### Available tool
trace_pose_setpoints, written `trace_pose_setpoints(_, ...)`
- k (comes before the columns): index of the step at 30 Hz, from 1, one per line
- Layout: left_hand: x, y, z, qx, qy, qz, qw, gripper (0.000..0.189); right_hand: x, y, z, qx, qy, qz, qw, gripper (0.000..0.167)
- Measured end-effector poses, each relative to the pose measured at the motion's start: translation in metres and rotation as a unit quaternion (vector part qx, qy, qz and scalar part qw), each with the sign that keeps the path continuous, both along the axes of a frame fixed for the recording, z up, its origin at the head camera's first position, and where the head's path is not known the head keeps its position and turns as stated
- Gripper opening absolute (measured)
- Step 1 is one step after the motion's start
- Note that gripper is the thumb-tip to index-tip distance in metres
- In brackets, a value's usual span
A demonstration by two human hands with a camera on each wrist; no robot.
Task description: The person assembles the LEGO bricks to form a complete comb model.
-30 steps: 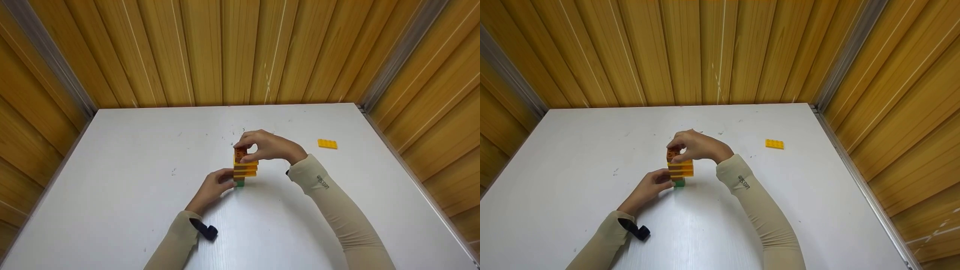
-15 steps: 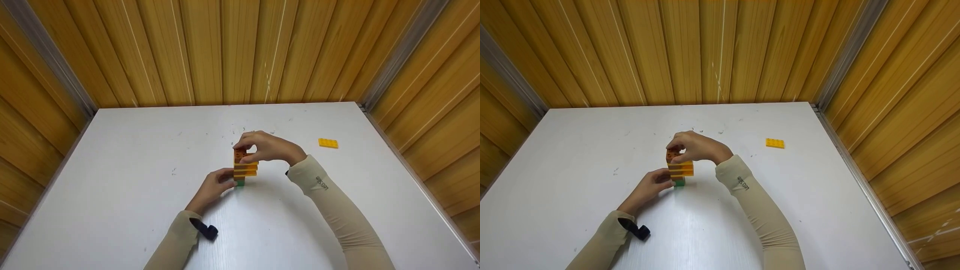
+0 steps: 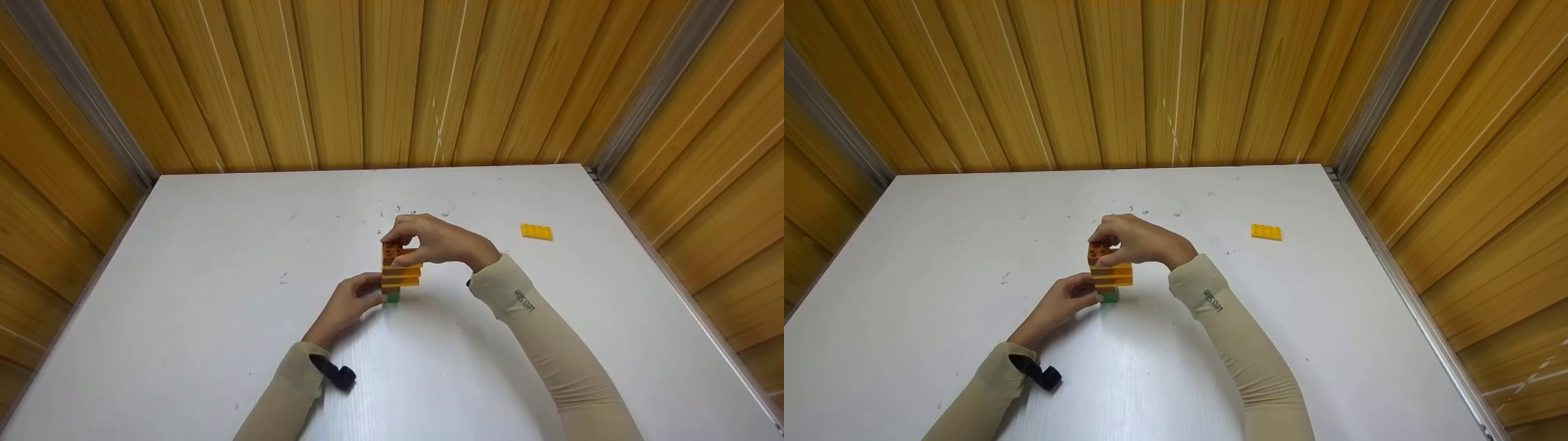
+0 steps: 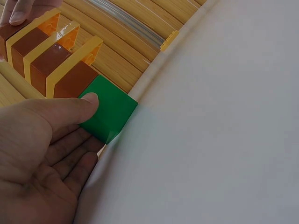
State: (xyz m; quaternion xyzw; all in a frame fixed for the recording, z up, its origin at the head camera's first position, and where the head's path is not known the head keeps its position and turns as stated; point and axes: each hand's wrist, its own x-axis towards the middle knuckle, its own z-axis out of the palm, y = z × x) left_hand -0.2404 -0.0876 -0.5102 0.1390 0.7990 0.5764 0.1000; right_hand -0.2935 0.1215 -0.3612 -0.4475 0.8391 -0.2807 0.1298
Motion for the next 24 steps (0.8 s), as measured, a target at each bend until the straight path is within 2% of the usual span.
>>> trace_pose_setpoints(14, 0.0008, 0.0006, 0.0009, -0.011, 0.0, 0.001, 0.9999, 0.043, 0.0013, -0.0009, -0.0017, -0.015, -0.027, -0.014, 0.9994, 0.035)
trace_pose_setpoints(15, 0.0027, 0.001, 0.0048, -0.01, 0.001, -0.001, 1.0, 0.042, 0.0014, -0.0006, -0.0019, -0.017, -0.027, -0.014, 0.9994, 0.035)
trace_pose_setpoints(21, 0.0012, 0.0016, 0.0041, -0.007, -0.006, 0.001, 1.0, 0.043, 0.0018, -0.0006, -0.0027, -0.023, -0.024, -0.014, 0.9994, 0.035)
trace_pose_setpoints(22, -0.001, 0.0012, 0.0, -0.006, -0.007, 0.002, 1.0, 0.043, 0.0017, -0.0005, -0.0028, -0.023, -0.023, -0.014, 0.9994, 0.036)
trace_pose_setpoints(24, -0.0013, 0.001, 0.0001, -0.005, -0.002, 0.0, 1.0, 0.043, 0.0012, -0.0003, -0.0027, -0.022, -0.024, -0.016, 0.9993, 0.036)
